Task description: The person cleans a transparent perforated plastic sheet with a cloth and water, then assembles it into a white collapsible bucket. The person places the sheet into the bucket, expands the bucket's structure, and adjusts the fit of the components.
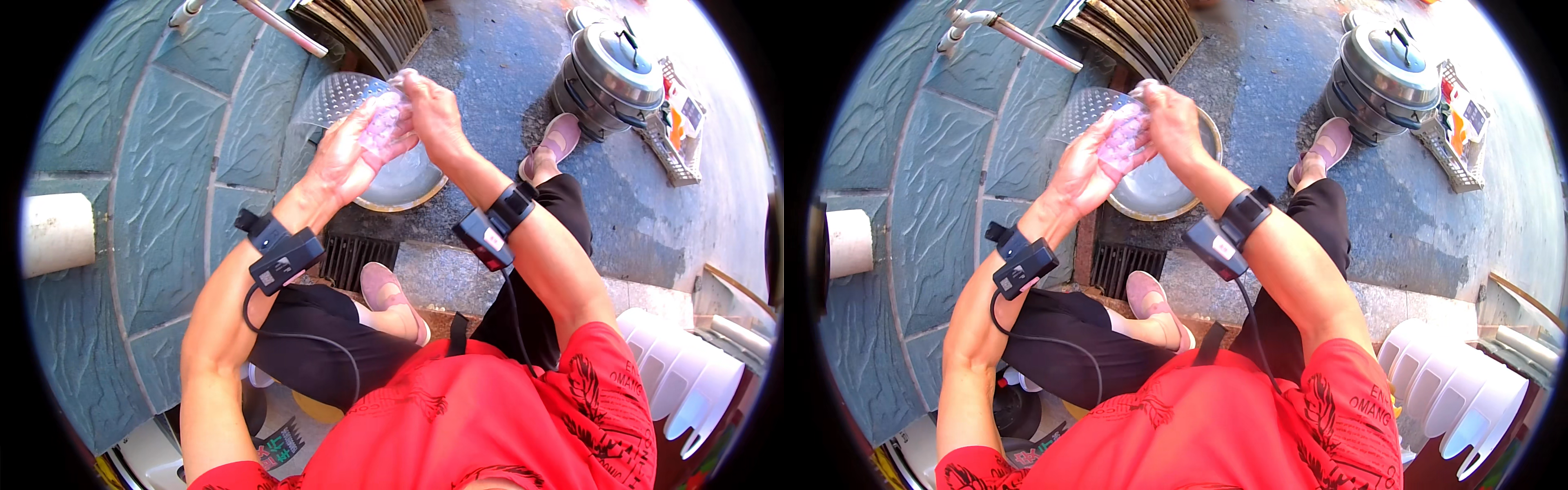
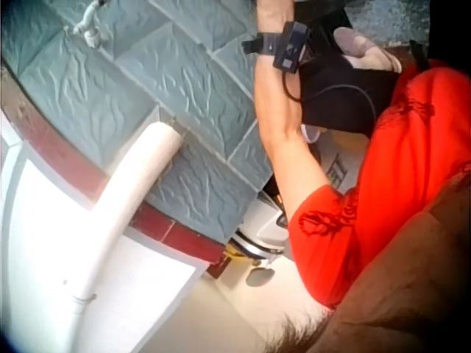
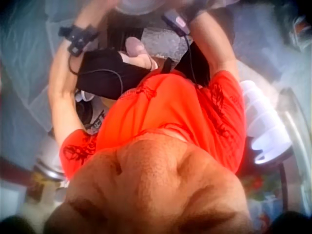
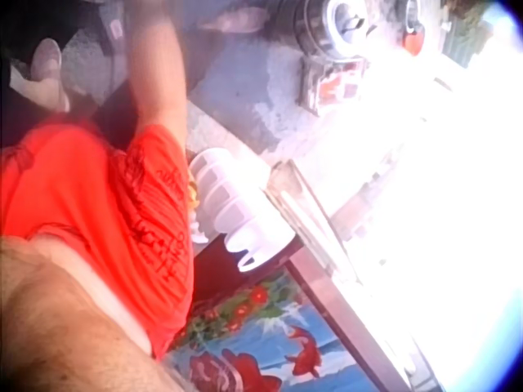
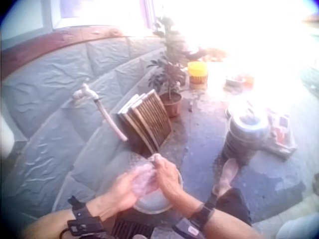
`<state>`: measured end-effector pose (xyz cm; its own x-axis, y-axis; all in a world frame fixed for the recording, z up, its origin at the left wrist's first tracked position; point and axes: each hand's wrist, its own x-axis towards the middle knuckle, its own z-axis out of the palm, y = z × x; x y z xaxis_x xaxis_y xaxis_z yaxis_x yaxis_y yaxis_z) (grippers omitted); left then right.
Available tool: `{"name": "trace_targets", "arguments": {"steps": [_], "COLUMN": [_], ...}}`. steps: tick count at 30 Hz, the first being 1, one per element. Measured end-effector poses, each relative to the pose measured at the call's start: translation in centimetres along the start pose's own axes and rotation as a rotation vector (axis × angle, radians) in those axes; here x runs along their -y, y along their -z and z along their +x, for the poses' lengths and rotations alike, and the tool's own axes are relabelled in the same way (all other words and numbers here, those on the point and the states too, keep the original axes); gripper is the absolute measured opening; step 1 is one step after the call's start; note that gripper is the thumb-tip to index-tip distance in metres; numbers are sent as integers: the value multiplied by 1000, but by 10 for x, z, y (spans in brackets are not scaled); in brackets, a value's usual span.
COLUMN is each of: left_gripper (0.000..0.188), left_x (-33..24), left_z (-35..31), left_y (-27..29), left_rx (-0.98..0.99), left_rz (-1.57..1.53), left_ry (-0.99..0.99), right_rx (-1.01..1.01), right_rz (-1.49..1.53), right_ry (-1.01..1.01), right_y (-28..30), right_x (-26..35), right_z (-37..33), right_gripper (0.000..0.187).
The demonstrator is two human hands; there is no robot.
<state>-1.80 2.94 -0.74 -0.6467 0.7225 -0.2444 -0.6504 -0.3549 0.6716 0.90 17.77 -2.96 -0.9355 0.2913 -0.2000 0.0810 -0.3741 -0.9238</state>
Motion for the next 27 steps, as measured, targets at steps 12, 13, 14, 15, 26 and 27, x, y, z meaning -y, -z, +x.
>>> {"name": "trace_targets", "arguments": {"steps": [12,13,14,15,26,27], "left_gripper": [40,39,38,37,50,49], "left_x": [-31,-32,-33,-34,-48,-50], "left_z": [-16,-17,-18,-19,-21,-18], "left_y": [-17,-15,-14,-14,-8,-8], "left_rx": [18,15,12,2,52,55], "left_rz": [187,215,243,277,148,67], "left_ry": [-93,-93,-93,-104,-225,-254], "right_rx": [39,83,127,164,356,382], "right_rz": [397,403,408,307,196,207], "right_ry": [-53,-51,-49,6,4,-20], "right_y": [14,13,12,11,20,19], "right_x": [13,17,21,24,15,12], "right_z": [-29,-31,-34,-37,-42,-47], "right_gripper": [32,29,26,23,16,17]}}
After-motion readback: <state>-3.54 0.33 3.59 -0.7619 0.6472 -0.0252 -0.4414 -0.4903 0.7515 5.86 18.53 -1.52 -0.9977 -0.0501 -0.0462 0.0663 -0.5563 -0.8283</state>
